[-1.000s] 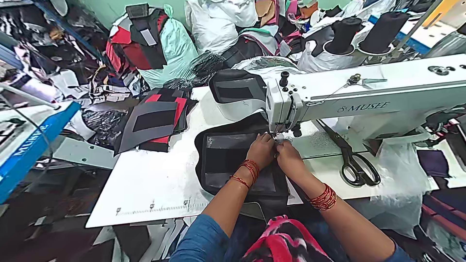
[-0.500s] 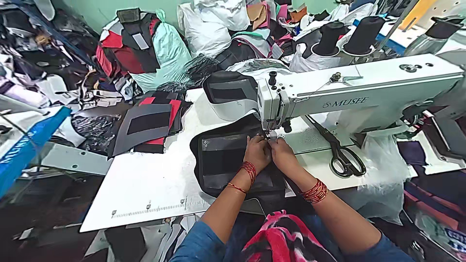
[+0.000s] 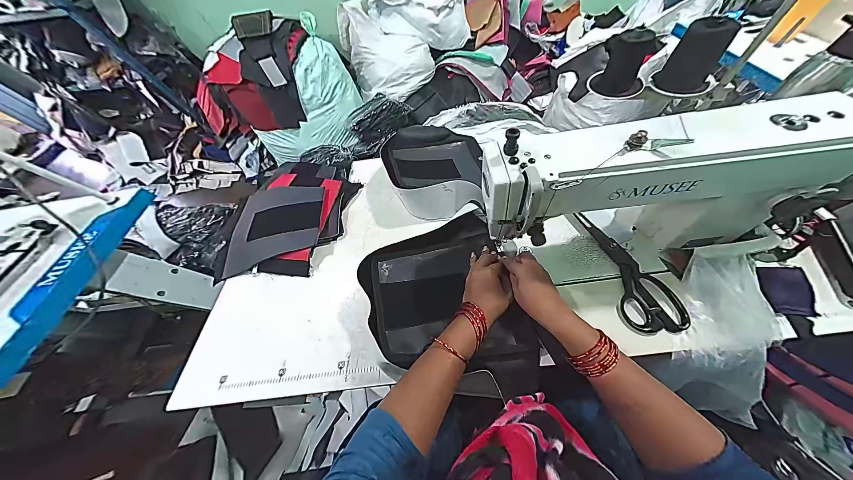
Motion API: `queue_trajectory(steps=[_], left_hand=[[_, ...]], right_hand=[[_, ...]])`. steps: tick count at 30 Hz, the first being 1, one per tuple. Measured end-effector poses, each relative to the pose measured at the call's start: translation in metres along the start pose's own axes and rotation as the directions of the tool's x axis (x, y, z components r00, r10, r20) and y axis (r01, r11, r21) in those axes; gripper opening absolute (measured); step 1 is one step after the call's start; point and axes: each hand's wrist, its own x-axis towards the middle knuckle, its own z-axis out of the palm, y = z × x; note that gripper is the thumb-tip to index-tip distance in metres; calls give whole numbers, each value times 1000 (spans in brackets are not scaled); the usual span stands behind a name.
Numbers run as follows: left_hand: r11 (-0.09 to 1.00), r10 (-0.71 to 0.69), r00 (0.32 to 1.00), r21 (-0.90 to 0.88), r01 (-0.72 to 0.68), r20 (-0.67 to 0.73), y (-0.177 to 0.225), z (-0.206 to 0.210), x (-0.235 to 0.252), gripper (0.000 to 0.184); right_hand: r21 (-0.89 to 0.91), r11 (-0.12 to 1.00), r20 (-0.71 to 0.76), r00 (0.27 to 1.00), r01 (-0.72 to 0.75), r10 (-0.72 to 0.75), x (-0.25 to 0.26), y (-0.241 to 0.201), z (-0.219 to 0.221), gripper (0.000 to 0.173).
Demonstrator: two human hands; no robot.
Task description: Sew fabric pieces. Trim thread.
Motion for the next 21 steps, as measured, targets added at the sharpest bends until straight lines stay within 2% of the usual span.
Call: queue_trajectory(steps=[2,8,11,13,17,21], left_hand=[[1000,-9,1000,2,9,27,0,-3,6,30],[998,55,998,7,-55,-11,-12,-5,21,23],[998,65,997,19,-66,37,-13,-9,19,25],[998,14,992,54,-21,128,-8,-17,13,31],[990,-84,948,134,44,307,14,-30,-25,46],[951,-157,872,310,7,463,29,-25,-57,83]], right_hand=[[-3,999,4,999,-32,32,5,-2,0,38],[8,998,-8,998,-64,64,12,-5,-2,38],[64,996,-22,998,-56,57,6,1,-5,37],[66,997,-26,999,-42,44,-4,8,-6,39],[93,996,-131,991,7,5,-25,21,3,35],[97,995,-126,991,-25,37,-34,20,1,36]])
